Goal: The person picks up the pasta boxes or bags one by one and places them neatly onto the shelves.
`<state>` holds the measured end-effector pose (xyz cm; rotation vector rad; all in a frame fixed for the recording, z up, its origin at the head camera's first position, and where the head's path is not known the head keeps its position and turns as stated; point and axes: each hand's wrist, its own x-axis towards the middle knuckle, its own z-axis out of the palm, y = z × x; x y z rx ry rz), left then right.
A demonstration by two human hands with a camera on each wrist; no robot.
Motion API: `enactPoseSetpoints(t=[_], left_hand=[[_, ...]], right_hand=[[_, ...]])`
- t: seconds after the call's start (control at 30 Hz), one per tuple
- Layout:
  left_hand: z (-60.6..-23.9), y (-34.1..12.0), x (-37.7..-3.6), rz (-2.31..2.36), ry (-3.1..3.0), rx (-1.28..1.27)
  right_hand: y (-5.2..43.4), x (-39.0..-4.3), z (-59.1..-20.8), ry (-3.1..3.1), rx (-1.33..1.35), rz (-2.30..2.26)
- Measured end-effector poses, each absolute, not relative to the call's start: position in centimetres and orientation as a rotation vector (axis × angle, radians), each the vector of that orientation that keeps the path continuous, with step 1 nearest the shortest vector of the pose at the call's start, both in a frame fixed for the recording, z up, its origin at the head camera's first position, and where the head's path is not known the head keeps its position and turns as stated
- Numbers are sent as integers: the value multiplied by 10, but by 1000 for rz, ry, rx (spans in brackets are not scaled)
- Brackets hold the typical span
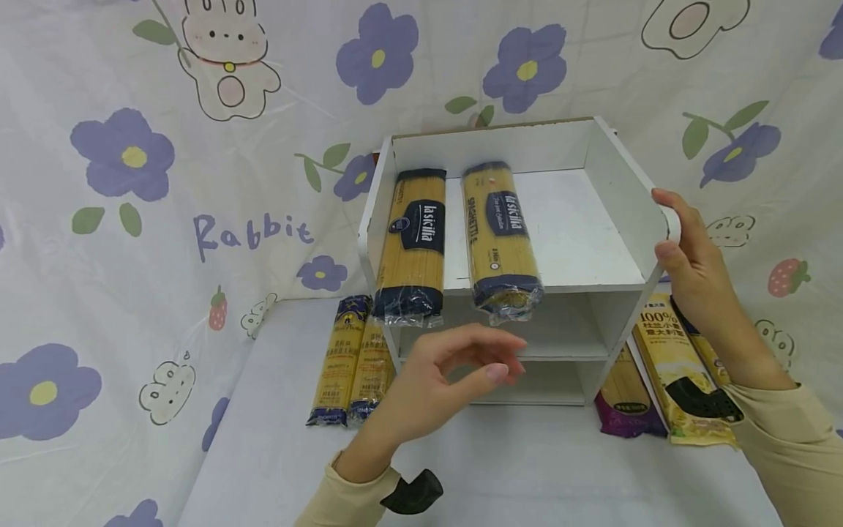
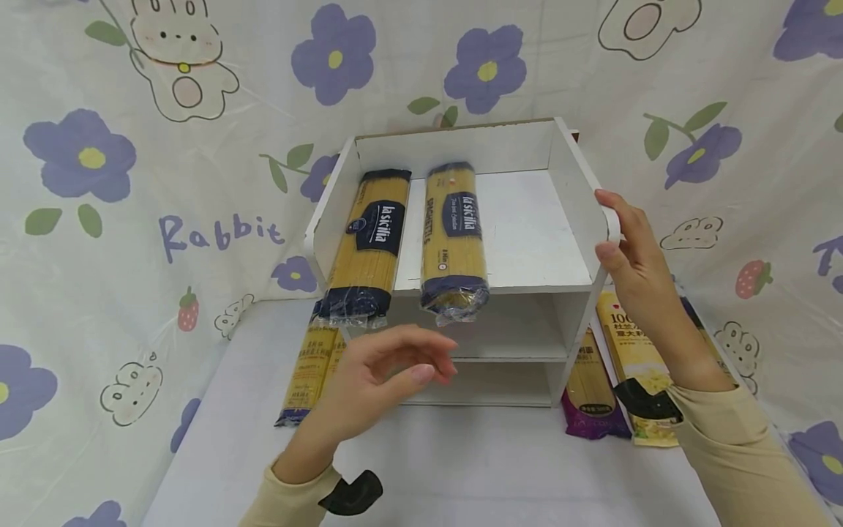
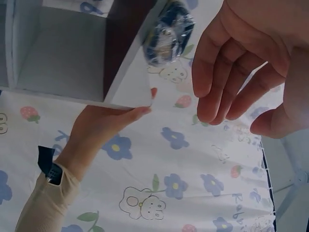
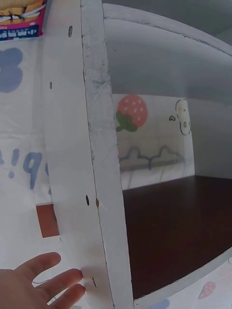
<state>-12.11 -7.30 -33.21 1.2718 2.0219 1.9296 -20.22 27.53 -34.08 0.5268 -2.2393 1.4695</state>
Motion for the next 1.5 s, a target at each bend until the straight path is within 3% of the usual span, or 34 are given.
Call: enactPoseSetpoints(t=[0.33, 1.5], left_hand=[[-319, -102, -117, 1970, 2080, 1406], [-341, -184, -126, 2200, 2301, 1274]], right_hand=[[274, -202, -340, -2247, 515, 1482], [275, -203, -342, -2208, 540, 1506]])
